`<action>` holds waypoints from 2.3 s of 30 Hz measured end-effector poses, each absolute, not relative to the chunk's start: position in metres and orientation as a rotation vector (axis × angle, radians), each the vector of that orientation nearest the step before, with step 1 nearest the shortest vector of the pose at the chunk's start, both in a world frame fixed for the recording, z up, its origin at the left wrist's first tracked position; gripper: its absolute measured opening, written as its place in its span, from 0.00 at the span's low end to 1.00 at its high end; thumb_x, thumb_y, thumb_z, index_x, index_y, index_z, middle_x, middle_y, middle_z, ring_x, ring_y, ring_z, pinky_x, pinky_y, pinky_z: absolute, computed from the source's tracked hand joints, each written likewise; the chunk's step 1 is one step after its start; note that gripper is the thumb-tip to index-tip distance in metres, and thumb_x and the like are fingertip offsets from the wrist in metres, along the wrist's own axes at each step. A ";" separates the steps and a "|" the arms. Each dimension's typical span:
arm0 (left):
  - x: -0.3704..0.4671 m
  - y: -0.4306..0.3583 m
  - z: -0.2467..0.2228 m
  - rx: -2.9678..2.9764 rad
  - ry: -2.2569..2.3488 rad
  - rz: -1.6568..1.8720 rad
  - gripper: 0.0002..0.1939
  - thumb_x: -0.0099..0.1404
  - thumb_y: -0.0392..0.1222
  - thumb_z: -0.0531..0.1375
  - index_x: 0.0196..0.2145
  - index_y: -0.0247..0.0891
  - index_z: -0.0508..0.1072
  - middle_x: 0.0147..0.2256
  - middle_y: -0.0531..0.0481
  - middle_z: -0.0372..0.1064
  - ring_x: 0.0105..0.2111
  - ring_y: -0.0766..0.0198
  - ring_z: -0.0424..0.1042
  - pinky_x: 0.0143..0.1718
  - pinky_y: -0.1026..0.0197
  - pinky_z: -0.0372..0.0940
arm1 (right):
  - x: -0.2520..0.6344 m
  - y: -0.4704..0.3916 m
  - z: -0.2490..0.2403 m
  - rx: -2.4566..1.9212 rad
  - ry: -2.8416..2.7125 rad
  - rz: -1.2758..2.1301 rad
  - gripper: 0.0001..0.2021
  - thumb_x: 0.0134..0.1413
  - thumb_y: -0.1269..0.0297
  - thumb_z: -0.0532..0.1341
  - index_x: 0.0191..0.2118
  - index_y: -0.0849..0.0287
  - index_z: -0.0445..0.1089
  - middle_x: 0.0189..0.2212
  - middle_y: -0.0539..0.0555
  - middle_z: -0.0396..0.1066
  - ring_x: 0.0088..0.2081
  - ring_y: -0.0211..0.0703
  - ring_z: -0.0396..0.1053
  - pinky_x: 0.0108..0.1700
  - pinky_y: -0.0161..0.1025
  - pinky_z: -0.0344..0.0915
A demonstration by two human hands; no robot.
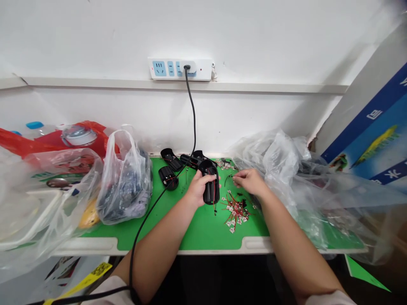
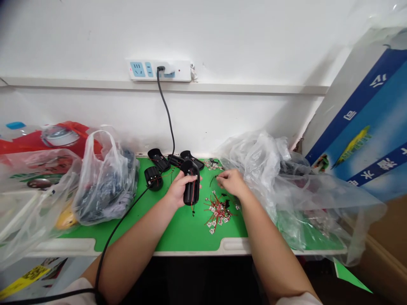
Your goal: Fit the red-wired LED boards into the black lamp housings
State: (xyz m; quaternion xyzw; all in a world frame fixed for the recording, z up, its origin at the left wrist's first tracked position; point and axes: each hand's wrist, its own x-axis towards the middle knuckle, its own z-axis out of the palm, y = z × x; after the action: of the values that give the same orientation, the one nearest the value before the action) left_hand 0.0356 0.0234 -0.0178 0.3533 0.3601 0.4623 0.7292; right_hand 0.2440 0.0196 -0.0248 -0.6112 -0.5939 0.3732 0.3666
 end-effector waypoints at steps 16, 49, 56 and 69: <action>0.042 0.013 -0.017 0.809 0.774 1.011 0.23 0.46 0.38 0.68 0.39 0.41 0.64 0.29 0.54 0.71 0.21 0.63 0.71 0.23 0.59 0.69 | 0.217 -0.007 -0.009 -0.969 -1.308 1.464 0.10 0.39 0.62 0.72 0.29 0.60 0.75 0.20 0.48 0.72 0.20 0.33 0.67 0.24 0.32 0.63; 0.043 0.009 -0.014 1.105 0.778 1.103 0.30 0.49 0.34 0.67 0.50 0.44 0.65 0.35 0.52 0.68 0.28 0.64 0.70 0.29 0.58 0.70 | 0.211 -0.013 0.000 -1.109 -1.117 1.357 0.14 0.31 0.62 0.75 0.27 0.61 0.75 0.21 0.50 0.74 0.23 0.42 0.74 0.30 0.40 0.74; 0.041 0.008 -0.013 1.159 0.785 1.078 0.32 0.50 0.35 0.65 0.52 0.44 0.63 0.39 0.52 0.66 0.31 0.64 0.69 0.34 0.56 0.70 | 0.209 -0.015 0.001 -1.123 -1.098 1.343 0.14 0.29 0.62 0.75 0.25 0.60 0.74 0.20 0.50 0.74 0.22 0.42 0.74 0.30 0.41 0.74; 0.039 0.012 -0.022 1.285 0.776 1.085 0.31 0.52 0.35 0.64 0.53 0.45 0.61 0.38 0.52 0.67 0.36 0.62 0.69 0.41 0.55 0.68 | 0.207 -0.016 -0.002 -1.141 -1.109 1.310 0.14 0.29 0.61 0.75 0.25 0.62 0.74 0.18 0.51 0.74 0.21 0.43 0.73 0.28 0.40 0.73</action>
State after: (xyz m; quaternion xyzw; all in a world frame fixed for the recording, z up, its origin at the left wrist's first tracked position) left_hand 0.0391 0.0117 -0.0224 0.5545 0.3349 0.4681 0.6011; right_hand 0.2072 -0.0155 -0.0021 -0.4747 -0.4614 0.5452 0.5142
